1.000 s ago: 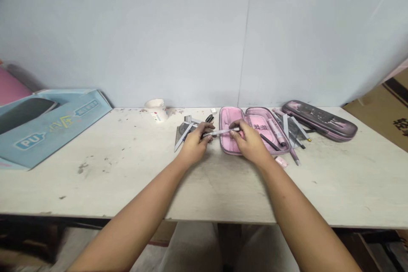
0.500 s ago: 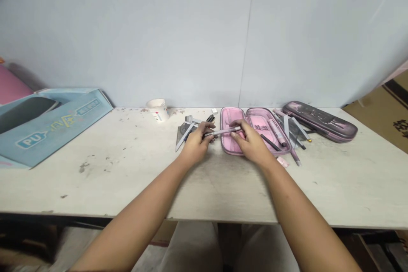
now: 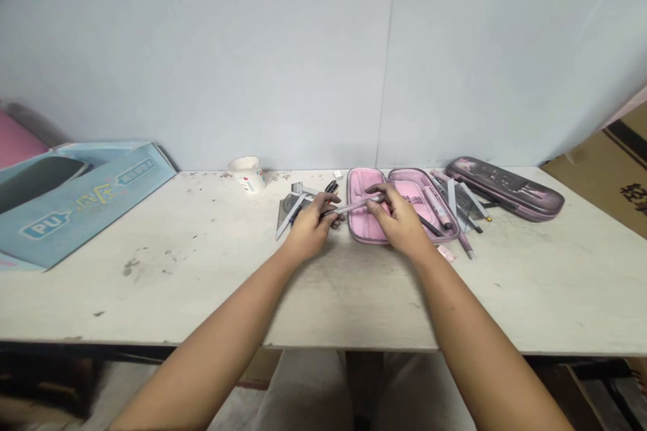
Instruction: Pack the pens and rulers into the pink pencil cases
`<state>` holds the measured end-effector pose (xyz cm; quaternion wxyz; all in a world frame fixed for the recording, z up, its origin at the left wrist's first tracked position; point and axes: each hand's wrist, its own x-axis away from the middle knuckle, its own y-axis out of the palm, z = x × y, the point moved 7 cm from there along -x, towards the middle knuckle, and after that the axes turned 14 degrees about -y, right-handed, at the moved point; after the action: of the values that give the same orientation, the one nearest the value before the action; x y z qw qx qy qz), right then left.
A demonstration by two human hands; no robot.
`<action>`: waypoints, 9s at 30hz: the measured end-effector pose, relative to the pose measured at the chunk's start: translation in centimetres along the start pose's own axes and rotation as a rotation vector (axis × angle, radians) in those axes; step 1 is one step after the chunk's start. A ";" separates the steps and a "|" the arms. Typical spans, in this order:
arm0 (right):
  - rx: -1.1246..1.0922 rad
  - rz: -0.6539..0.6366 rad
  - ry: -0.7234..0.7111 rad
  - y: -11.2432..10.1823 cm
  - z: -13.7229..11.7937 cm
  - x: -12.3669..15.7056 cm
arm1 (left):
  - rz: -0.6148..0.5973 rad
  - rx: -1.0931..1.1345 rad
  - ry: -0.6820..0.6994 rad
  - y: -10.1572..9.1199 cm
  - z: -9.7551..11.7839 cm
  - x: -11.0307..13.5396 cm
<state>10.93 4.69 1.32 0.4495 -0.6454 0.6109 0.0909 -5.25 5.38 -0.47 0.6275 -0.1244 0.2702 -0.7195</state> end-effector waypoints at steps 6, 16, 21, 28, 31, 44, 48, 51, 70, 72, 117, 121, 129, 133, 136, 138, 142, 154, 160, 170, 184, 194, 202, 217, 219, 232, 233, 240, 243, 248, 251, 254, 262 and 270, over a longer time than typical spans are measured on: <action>0.181 -0.005 0.130 -0.3 1.0 0.2 | 0.078 -0.119 0.047 -0.6 0.4 0.0; -0.230 0.010 0.503 1.4 3.6 1.8 | 0.378 -0.476 0.266 -1.6 3.1 1.3; -0.352 0.278 0.472 0.0 3.5 1.6 | 0.520 -0.423 0.291 -2.2 3.9 2.2; 0.069 0.084 0.107 1.2 -0.9 0.4 | 0.044 0.316 0.076 0.5 1.7 0.4; 0.149 -0.039 0.059 2.8 -1.5 0.5 | -0.030 0.671 -0.034 1.0 0.8 -0.1; -0.799 0.651 0.180 -1.9 3.7 0.2 | 0.081 -0.519 0.222 2.4 2.7 1.7; -0.883 0.673 0.184 -1.8 3.5 0.1 | 0.070 -0.586 0.257 2.7 2.7 1.8; -0.906 0.529 0.231 -0.7 3.4 0.0 | 0.063 -0.594 0.267 2.8 2.8 1.8; 0.137 0.324 0.080 -3.7 1.4 -0.4 | -0.054 -0.219 0.071 7.8 7.1 -2.4; 0.343 0.399 0.081 -5.8 2.7 0.2 | -0.056 -0.285 0.147 9.1 7.9 -2.9; 0.621 0.080 0.033 -3.1 2.3 0.6 | -0.024 -0.105 0.063 5.8 5.2 -2.9; 0.913 -0.017 0.293 -6.5 5.5 2.5 | -0.076 -0.391 0.131 9.8 6.7 -3.1; 0.926 -0.175 0.310 -5.5 6.2 2.9 | 0.007 -0.553 0.166 10.2 6.3 -3.2; 0.957 -0.224 0.309 -5.1 6.6 3.3 | 0.109 -0.543 0.156 5.3 3.8 -3.3; 1.018 -0.211 0.349 -5.5 6.8 3.4 | 0.129 -0.606 0.082 1.2 0.5 -3.2; 1.058 -0.191 0.328 -5.3 6.3 3.1 | 0.095 -0.676 0.002 -0.9 -2.0 -3.1; 1.060 -0.181 0.174 -3.3 3.8 1.4 | 0.004 -0.801 -0.095 -3.5 -5.7 -2.4; 0.881 -0.489 -0.066 10.2 -1.0 -4.5 | 0.135 -0.859 -0.077 -5.4 -7.1 -0.9; 0.878 -0.559 -0.038 12.8 -0.2 -5.3 | 0.065 -0.825 -0.019 -4.1 -6.4 -0.5; 0.873 -0.636 -0.055 13.2 -0.5 -4.2 | 0.157 -0.893 -0.130 -4.9 -7.0 -0.9; 0.878 -0.667 -0.040 11.3 -0.5 -2.4 | 0.374 -0.464 -0.310 -9.9 -7.2 -1.2; 0.765 -0.486 -0.062 9.0 -2.3 -2.0 | 0.231 -0.391 0.020 -6.1 -3.5 0.0; 0.230 -0.288 -0.151 5.7 -3.3 -0.9 | 0.140 -0.454 0.091 -3.7 -1.4 0.9; 0.834 -0.093 -0.170 1.1 -0.2 -1.6 | 0.089 -1.127 0.158 -2.0 1.0 -10.8; 0.870 -0.083 -0.161 0.7 -0.1 -1.7 | 0.033 -1.120 0.097 -1.9 -0.4 -13.5; 0.802 -0.002 -0.142 0.6 -0.3 -1.8 | -0.056 0.012 -0.279 -2.9 -3.2 -13.0; 0.789 0.003 -0.151 0.7 -0.5 -1.8 | -0.104 0.276 -0.334 -2.9 -3.0 -11.9; 0.753 -0.029 -0.232 2.1 -1.5 -1.2 | -0.192 0.835 -0.494 -2.3 -2.2 -5.4; 0.739 -0.052 -0.259 2.7 -1.8 -0.8 | -0.186 0.833 -0.515 -2.2 -2.4 -4.1; 0.736 -0.101 -0.305 3.7 -2.2 -0.4 | -0.261 0.745 -0.450 -2.0 -2.2 -2.4; 0.743 -0.122 -0.347 4.0 -2.6 -0.3 | -0.307 0.677 -0.410 -1.5 -2.0 -1.3; 0.775 -0.175 -0.423 4.7 -3.4 -0.1 | -0.297 0.621 -0.339 -1.0 -1.6 -0.6; 0.635 -0.201 -0.276 5.2 -4.4 0.5 | -0.243 0.322 -0.102 -1.2 0.5 1.0; -0.428 -0.506 0.330 6.9 -2.7 1.6 | -0.266 0.225 0.022 -1.8 1.7 2.4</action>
<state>4.16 2.69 -1.38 0.2081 -0.8615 0.4632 -0.0028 -6.35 2.76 1.50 0.5335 -0.0800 0.1760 -0.8234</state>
